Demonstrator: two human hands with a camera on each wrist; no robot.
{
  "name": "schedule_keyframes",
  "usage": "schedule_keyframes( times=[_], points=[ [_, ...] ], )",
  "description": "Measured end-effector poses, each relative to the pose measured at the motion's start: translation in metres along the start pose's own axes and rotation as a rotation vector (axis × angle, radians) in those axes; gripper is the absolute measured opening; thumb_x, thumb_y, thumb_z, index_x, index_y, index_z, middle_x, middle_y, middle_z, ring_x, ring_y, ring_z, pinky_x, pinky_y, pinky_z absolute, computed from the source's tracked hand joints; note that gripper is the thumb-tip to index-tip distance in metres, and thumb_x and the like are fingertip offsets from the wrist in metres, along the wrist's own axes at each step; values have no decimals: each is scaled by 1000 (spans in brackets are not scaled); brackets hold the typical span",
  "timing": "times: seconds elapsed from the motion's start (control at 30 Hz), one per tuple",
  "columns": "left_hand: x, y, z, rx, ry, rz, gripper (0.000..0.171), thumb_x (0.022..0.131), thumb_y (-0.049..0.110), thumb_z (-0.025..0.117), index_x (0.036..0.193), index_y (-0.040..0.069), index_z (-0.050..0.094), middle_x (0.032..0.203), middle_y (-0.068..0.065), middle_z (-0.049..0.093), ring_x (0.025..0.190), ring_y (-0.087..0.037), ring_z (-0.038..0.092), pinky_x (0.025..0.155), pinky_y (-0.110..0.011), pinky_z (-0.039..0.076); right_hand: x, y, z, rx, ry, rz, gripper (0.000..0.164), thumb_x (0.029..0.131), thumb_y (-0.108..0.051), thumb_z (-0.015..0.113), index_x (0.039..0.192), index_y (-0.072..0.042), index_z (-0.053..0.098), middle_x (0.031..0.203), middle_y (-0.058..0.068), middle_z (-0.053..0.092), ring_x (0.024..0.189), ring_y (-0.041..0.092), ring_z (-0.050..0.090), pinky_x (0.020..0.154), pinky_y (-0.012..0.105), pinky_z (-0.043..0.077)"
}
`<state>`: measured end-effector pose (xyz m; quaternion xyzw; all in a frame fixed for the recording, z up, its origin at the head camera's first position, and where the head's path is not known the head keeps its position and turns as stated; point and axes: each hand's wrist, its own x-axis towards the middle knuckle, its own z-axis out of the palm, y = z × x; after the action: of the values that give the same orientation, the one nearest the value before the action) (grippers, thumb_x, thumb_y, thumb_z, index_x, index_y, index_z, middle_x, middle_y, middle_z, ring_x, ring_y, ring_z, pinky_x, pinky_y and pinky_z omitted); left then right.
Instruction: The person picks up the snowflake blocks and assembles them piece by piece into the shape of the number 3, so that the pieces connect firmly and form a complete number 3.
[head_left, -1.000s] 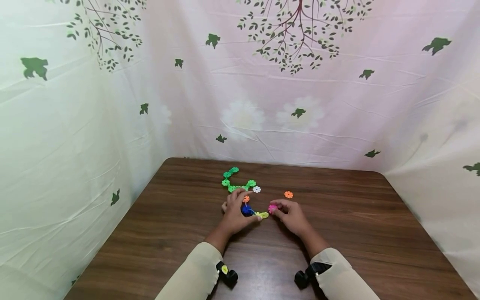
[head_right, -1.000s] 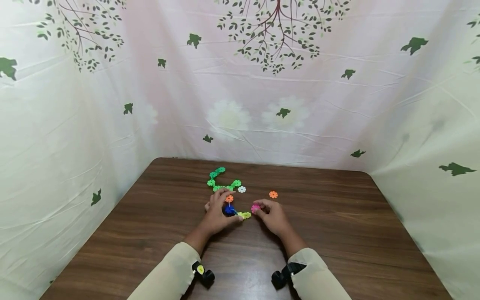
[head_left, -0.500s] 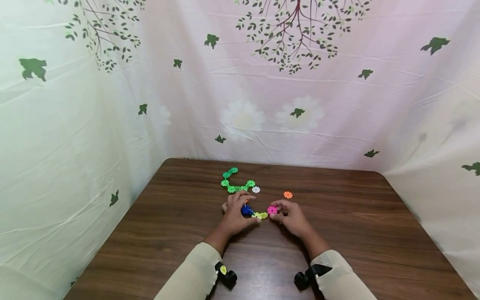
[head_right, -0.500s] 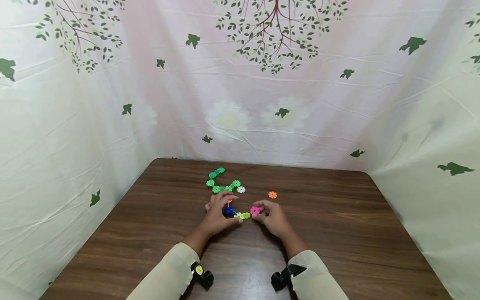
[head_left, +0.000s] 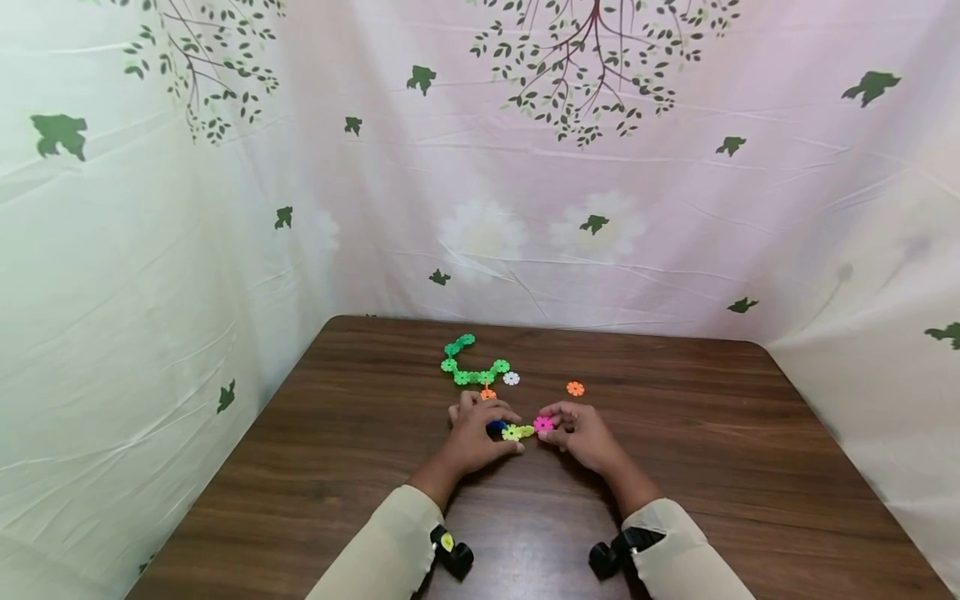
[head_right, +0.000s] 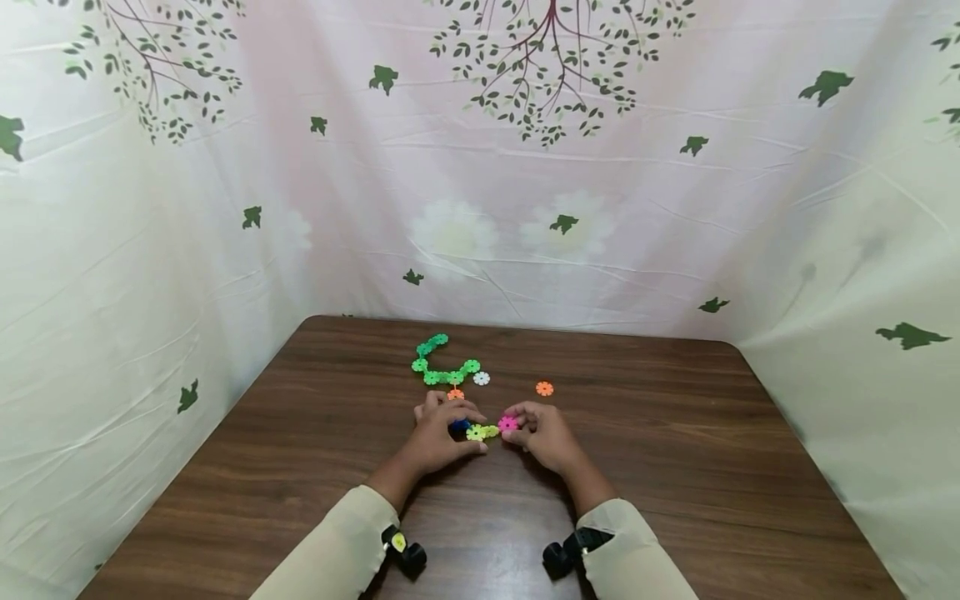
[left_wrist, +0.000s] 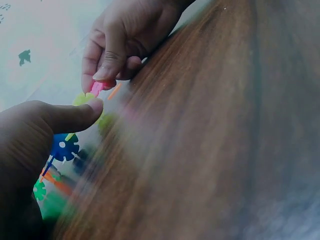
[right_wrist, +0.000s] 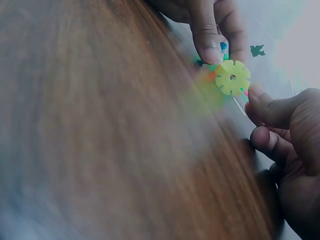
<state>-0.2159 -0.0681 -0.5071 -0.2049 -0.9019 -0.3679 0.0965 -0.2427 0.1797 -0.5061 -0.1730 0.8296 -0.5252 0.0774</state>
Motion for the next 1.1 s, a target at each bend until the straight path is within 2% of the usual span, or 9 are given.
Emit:
schedule_keyframes(
  times=[0.27, 0.47, 0.57, 0.63, 0.8, 0.9, 1.1],
  points=[
    [0, -1, 2, 0, -5, -12, 30, 86, 32, 95, 114, 24, 86, 111, 8, 82, 109, -18, 38, 90, -44, 16, -1, 0, -3, -2, -39, 6, 27, 100, -3, 77, 126, 2, 75, 100, 11, 74, 73, 12, 63, 63, 26, 55],
    [-1, 1, 1, -7, -5, -16, 28, 86, 32, 94, 113, 24, 87, 109, 8, 83, 109, -18, 38, 91, -44, 15, -1, 0, -3, -8, -54, -1, 28, 99, -4, 78, 126, 4, 76, 99, 11, 76, 73, 11, 63, 62, 26, 54],
    [-1, 1, 1, -8, 5, -14, 29, 85, 32, 95, 112, 24, 88, 109, 7, 84, 110, -18, 38, 91, -44, 16, 0, 2, -2, -72, -65, -36, 30, 98, -8, 81, 126, 1, 77, 99, 8, 77, 78, 8, 63, 67, 24, 54],
    [-1, 2, 0, -9, 13, -8, 29, 85, 32, 95, 112, 23, 88, 109, 6, 84, 107, -17, 40, 90, -43, 17, 0, 3, -2, -154, -59, -82, 28, 97, -11, 83, 123, -2, 79, 100, 4, 77, 83, 7, 63, 72, 23, 53],
    [-2, 2, 0, -9, 19, 9, 30, 84, 30, 95, 111, 20, 88, 109, 4, 85, 97, -14, 41, 87, -40, 18, -1, 5, 1, -313, -26, -186, 23, 96, -15, 84, 118, -9, 82, 108, 0, 78, 98, 9, 67, 87, 25, 56],
    [-1, 2, 0, -11, 13, 22, 29, 84, 29, 95, 111, 20, 88, 110, 4, 85, 95, -13, 41, 87, -39, 18, 0, 7, 2, -336, -28, -217, 24, 97, -16, 82, 120, -10, 82, 111, 0, 78, 102, 10, 68, 90, 26, 57],
    [0, 0, 0, 2, 4, 43, 28, 84, 30, 94, 110, 21, 88, 112, 6, 85, 95, -12, 42, 87, -37, 18, 0, 9, 2, -328, -48, -237, 22, 99, -15, 80, 121, -15, 81, 108, -3, 75, 100, 9, 64, 90, 26, 53]
  ],
)
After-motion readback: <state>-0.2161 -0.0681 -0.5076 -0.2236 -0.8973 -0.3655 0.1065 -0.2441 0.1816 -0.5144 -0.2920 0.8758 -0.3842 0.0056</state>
